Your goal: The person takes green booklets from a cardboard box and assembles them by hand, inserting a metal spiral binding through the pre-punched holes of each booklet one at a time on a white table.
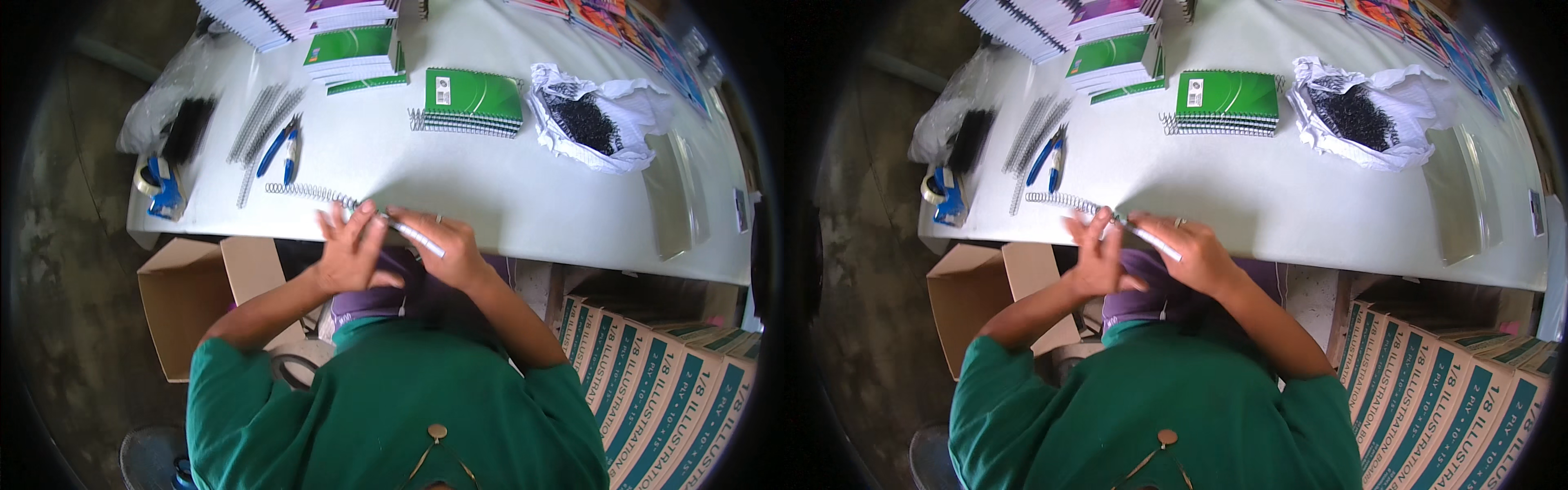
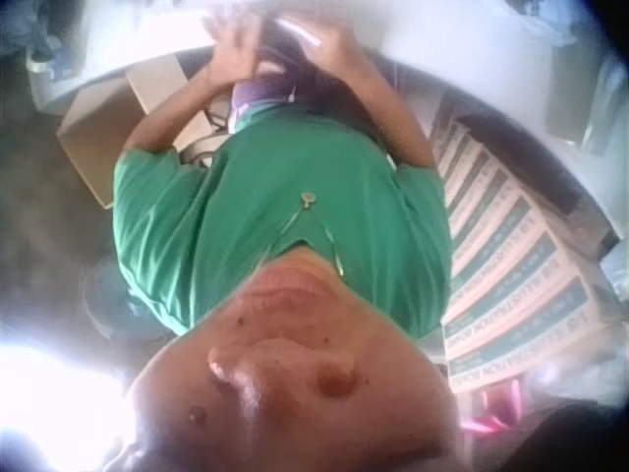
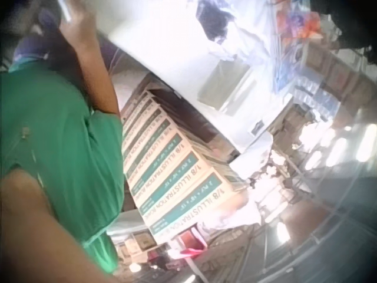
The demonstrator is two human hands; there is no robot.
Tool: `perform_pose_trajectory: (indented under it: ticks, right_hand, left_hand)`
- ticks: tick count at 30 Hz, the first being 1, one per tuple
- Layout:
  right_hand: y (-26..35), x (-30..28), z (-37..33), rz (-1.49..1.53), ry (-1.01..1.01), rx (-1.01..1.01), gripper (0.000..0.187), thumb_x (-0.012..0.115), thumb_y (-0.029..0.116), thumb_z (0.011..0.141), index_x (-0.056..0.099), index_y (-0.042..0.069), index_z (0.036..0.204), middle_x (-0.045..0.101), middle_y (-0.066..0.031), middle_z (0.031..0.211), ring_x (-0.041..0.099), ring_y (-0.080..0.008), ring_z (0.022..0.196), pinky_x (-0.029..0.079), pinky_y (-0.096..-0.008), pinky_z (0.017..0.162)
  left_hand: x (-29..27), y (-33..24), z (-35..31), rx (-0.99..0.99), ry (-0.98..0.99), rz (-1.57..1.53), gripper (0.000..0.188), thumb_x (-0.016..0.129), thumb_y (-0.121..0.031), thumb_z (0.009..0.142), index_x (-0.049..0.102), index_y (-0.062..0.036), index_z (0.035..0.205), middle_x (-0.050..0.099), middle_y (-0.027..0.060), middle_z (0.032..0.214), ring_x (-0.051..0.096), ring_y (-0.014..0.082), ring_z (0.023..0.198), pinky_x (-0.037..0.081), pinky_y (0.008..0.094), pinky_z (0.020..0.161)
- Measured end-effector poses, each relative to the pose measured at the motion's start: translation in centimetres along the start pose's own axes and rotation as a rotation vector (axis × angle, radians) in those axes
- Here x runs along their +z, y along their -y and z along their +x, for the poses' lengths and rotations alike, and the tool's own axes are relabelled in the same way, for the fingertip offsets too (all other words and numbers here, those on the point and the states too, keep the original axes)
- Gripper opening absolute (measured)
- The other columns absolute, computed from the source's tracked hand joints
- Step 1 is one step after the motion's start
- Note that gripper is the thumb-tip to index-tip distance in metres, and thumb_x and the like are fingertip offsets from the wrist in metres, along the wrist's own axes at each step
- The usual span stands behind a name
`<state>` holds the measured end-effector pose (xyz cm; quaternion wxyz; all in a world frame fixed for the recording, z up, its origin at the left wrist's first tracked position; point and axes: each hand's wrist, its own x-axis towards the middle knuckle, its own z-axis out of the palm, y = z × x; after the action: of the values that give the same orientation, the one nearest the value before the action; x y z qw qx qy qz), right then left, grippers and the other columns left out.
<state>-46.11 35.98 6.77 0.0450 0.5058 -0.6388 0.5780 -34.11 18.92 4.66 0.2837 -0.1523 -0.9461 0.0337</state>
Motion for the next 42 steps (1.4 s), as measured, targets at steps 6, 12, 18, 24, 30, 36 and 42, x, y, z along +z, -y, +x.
perform_pose_trajectory:
  ticks: [6, 12, 18, 24, 30, 36, 42]
  right_hand:
    - [0.3, 1.3, 0.3, 0.081, -0.059, 0.047, 0.045, 0.057, -0.008, 0.073, 0.056, 0.004, 0.116, 0.064, -0.0139, 0.103, 0.064, -0.0290, 0.084, 0.052, -0.0363, 0.071]
    - [0.8, 0.5, 0.5, 0.087, 0.002, 0.103, 0.035, 0.061, 0.000, 0.079, 0.056, 0.004, 0.114, 0.065, -0.0153, 0.095, 0.064, -0.0306, 0.079, 0.051, -0.0357, 0.066]
    - [-0.6, 0.5, 0.7, 0.069, -0.055, 0.090, 0.036, 0.061, 0.000, 0.078, 0.056, 0.004, 0.114, 0.064, -0.0163, 0.094, 0.063, -0.0324, 0.079, 0.051, -0.0380, 0.067]
    - [-0.4, 1.3, 0.3, 0.102, 0.022, 0.112, 0.049, 0.060, -0.002, 0.075, 0.049, 0.005, 0.122, 0.064, -0.0161, 0.099, 0.063, -0.0330, 0.083, 0.051, -0.0393, 0.069]
    - [0.0, 1.6, 0.7, 0.106, 0.043, 0.065, 0.078, 0.062, 0.000, 0.072, 0.024, 0.007, 0.140, 0.061, -0.0157, 0.110, 0.063, -0.0333, 0.088, 0.051, -0.0388, 0.072]
    - [0.1, 1.1, 0.6, 0.218, 0.021, 0.122, 0.076, 0.061, 0.007, 0.077, 0.021, 0.010, 0.142, 0.064, -0.0139, 0.105, 0.064, -0.0330, 0.081, 0.052, -0.0388, 0.067]
    - [-0.2, 1.3, 1.3, 0.286, 0.060, 0.192, 0.077, 0.060, 0.009, 0.081, 0.014, 0.006, 0.142, 0.064, -0.0137, 0.107, 0.064, -0.0306, 0.089, 0.051, -0.0374, 0.075]
  left_hand:
    - [0.6, 0.9, 3.5, -0.204, -0.104, -0.039, 0.116, 0.028, -0.081, 0.073, 0.005, 0.0150, 0.136, 0.002, 0.0399, 0.140, -0.003, 0.0538, 0.131, -0.008, 0.0645, 0.099]
    - [1.7, 5.3, 5.0, -0.201, -0.300, 0.056, 0.117, 0.032, -0.080, 0.073, 0.008, 0.0154, 0.135, 0.020, 0.0382, 0.137, 0.007, 0.0536, 0.131, -0.005, 0.0654, 0.099]
    - [0.9, 0.8, 3.0, 0.098, -0.234, 0.017, 0.106, 0.036, -0.080, 0.071, 0.026, 0.0027, 0.137, 0.014, 0.0357, 0.139, 0.007, 0.0540, 0.130, 0.008, 0.0667, 0.099]
    - [2.7, 0.6, 2.0, -0.156, -0.070, -0.232, 0.123, 0.037, -0.085, 0.062, 0.012, 0.0085, 0.138, 0.011, 0.0383, 0.140, 0.007, 0.0585, 0.128, 0.001, 0.0689, 0.097]
    - [0.7, 3.8, 6.9, -0.218, -0.441, 0.081, 0.121, 0.026, -0.086, 0.065, 0.007, 0.0068, 0.140, 0.016, 0.0410, 0.136, 0.010, 0.0607, 0.125, 0.008, 0.0712, 0.096]
    - [0.5, -0.2, 1.9, 0.237, -0.118, 0.047, 0.102, 0.033, -0.074, 0.077, 0.020, 0.0075, 0.137, 0.030, 0.0390, 0.128, 0.022, 0.0588, 0.119, 0.018, 0.0744, 0.087]
    - [1.1, -1.0, 3.2, 0.068, 0.069, -0.184, 0.110, 0.044, -0.077, 0.069, 0.033, 0.0178, 0.123, 0.035, 0.0357, 0.125, 0.039, 0.0515, 0.111, 0.035, 0.0650, 0.078]
